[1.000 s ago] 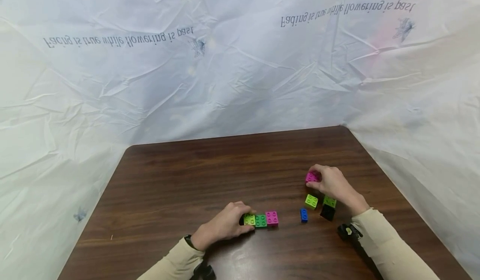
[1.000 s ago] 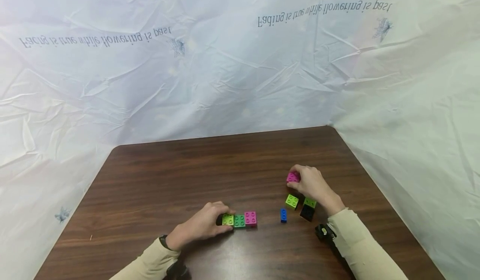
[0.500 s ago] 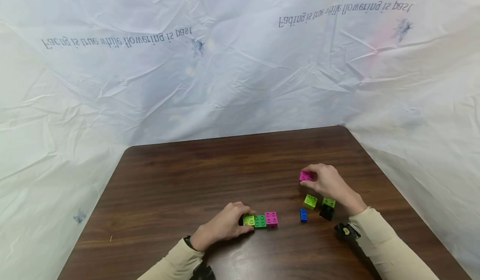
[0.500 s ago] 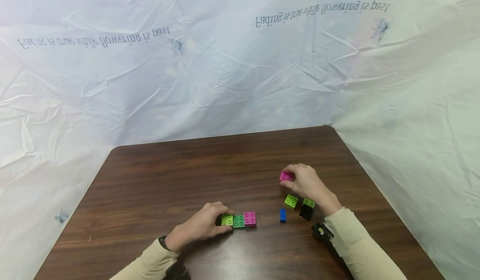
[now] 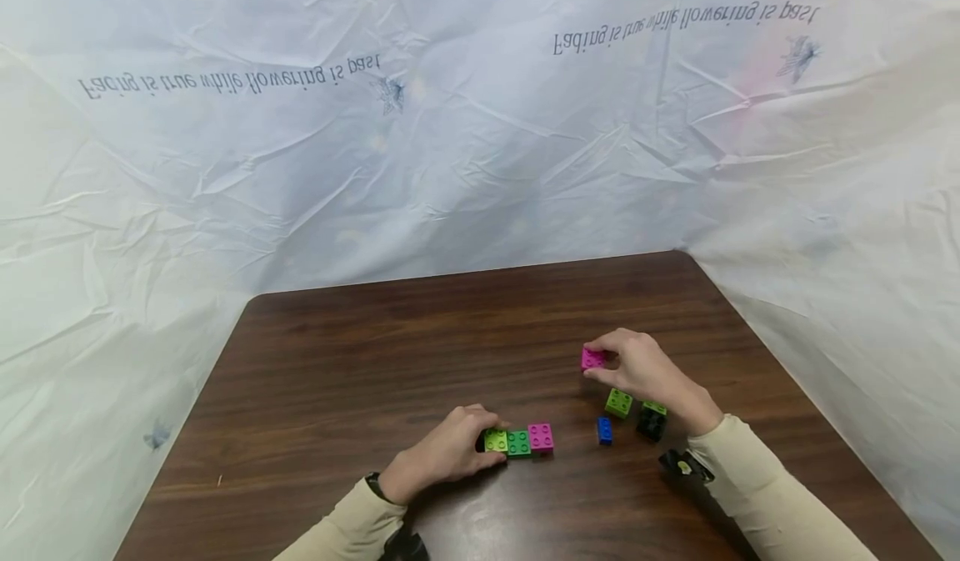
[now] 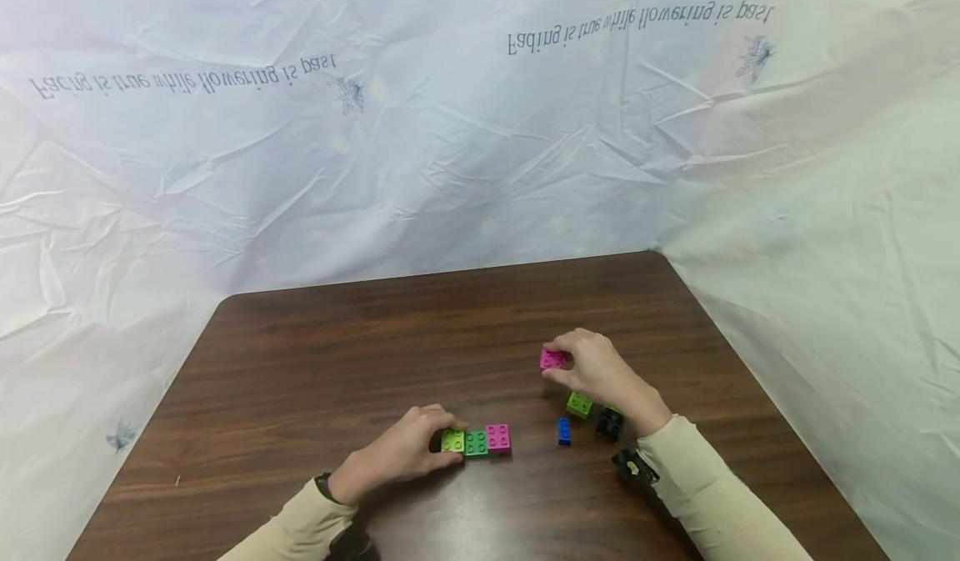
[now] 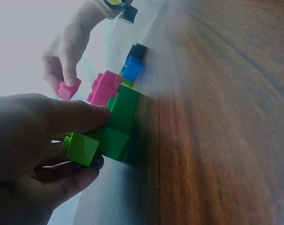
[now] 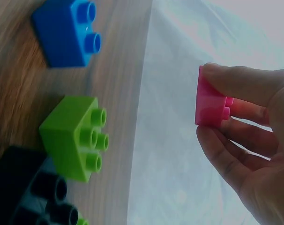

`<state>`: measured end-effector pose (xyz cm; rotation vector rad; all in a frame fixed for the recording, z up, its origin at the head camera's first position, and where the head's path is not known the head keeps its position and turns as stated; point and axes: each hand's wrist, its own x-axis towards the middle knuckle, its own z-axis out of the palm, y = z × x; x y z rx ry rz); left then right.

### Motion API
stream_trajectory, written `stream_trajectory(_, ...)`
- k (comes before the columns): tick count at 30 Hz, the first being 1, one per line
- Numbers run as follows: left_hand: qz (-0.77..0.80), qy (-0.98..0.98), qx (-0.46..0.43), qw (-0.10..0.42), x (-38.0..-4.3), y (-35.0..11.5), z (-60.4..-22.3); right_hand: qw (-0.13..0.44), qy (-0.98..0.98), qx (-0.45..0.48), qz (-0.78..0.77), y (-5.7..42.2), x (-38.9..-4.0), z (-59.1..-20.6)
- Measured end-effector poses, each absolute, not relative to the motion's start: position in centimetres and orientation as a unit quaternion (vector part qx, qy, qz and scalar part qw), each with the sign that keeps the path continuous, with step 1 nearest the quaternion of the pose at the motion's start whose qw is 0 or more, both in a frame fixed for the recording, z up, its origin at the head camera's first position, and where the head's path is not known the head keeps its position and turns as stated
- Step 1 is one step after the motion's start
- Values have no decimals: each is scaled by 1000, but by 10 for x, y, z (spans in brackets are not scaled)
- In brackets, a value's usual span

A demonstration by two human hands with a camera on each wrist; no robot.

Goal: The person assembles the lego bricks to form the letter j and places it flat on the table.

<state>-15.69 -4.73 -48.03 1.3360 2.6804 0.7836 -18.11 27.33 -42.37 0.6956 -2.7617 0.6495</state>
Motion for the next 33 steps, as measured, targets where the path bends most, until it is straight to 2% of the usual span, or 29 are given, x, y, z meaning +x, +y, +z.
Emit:
stream_trajectory(25,264,866,423,34,-156,-48,-480,102,-905,334,244,241,-177,-424)
stream_trajectory(33,264,867,421,34,-157,-47,-481,75,-898,355,251,235,-175,-427)
